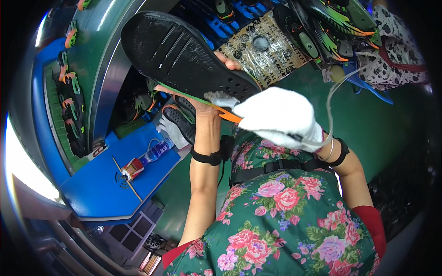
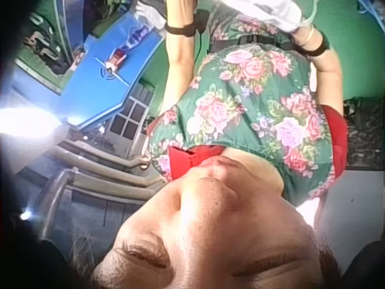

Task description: Apply adhesive or primer to the bottom of shoe soles using a brush tool.

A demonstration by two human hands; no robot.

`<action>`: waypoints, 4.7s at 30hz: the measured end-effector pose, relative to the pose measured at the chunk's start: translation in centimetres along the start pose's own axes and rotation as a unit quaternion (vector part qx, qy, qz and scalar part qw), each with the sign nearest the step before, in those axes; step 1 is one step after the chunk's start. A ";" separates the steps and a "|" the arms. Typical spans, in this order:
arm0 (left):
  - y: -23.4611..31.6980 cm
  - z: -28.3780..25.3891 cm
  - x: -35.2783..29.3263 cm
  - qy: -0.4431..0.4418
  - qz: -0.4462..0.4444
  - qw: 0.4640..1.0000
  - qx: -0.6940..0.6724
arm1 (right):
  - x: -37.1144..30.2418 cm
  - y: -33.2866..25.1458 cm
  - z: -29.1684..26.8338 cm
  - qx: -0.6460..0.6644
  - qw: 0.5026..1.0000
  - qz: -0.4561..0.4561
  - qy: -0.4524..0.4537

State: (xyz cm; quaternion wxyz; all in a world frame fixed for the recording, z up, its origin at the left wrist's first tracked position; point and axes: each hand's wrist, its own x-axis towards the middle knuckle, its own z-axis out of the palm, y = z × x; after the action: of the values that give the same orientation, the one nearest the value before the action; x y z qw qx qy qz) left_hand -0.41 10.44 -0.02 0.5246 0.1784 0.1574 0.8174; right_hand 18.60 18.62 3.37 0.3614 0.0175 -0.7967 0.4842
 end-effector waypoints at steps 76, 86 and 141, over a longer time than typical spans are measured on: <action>3.3 -2.5 1.1 0.060 -0.315 0.923 0.213 | -0.7 2.2 -0.7 0.160 0.977 -0.065 -0.124; 3.5 -2.4 0.7 0.058 -0.366 0.924 0.093 | -0.5 2.4 -1.1 0.273 0.954 0.054 -0.108; -4.0 4.0 -5.1 0.229 -0.054 0.969 -0.081 | 8.7 -1.5 -5.9 -0.098 0.994 -0.051 0.028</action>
State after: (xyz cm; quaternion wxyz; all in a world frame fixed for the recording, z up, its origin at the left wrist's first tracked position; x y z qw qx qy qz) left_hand 6.53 7.66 1.09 0.5303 -0.0654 0.2163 0.8171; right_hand 16.03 25.21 11.30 0.4077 0.0089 -0.8278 0.3852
